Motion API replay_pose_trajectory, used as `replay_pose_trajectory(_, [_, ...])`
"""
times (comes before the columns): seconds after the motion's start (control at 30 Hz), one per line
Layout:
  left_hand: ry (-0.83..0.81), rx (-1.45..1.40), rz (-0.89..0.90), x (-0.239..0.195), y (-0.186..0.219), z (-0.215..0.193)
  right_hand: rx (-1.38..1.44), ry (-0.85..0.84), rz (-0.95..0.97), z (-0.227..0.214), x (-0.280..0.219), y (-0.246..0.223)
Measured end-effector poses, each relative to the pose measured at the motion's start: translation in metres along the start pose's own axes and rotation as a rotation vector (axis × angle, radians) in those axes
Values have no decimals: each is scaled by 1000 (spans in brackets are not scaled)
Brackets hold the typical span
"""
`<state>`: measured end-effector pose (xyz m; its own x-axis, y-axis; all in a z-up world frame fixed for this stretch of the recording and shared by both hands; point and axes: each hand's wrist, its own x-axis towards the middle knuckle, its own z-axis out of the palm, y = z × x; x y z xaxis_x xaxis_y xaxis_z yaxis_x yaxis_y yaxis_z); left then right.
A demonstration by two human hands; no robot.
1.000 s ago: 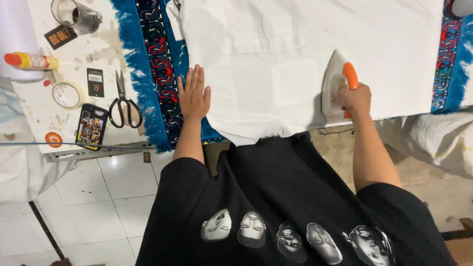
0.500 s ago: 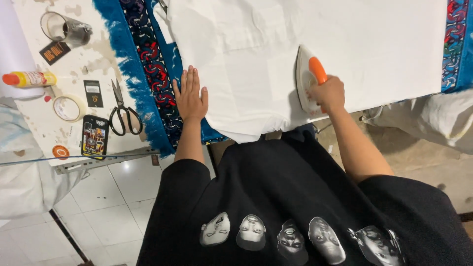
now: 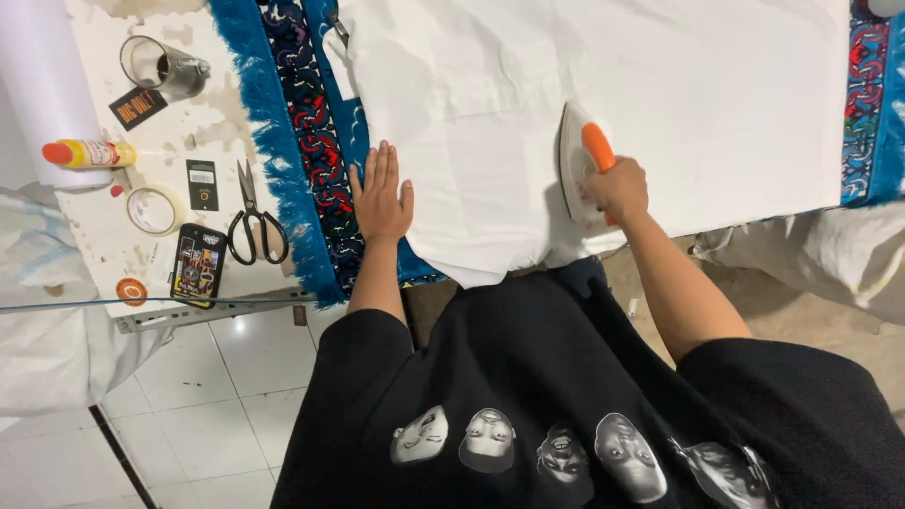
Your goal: The person irons a white shirt on a patterned mat. They spray water on the shirt, smooth it with their hands, and use an iron to press the fabric. The shirt is flipped and repositioned multiple times during the process.
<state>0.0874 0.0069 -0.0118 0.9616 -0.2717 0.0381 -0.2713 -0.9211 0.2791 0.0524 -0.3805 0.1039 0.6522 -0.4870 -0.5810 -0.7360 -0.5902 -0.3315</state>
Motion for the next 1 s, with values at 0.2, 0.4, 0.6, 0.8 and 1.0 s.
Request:
replay_pose_trajectory(0.2, [-47,-19,-15,-1,3,-4,-23,-148,13,23,-42,1])
replay_pose_trajectory(0.4, [-45,7,0,3,3,-2,-191,-107,-88,32,-63,-5])
replay_pose_trajectory(0.6, [23,12,29,0,-1,2,-135,94,11,-7,-10,44])
replay_pose_trajectory(0.8, [91,11,54,-2,-5,10,-81,312,76,-67,59,136])
replay_pose_trajectory(1.0, [-111,131,3,7,23,-31,-28,323,168,-134,123,230])
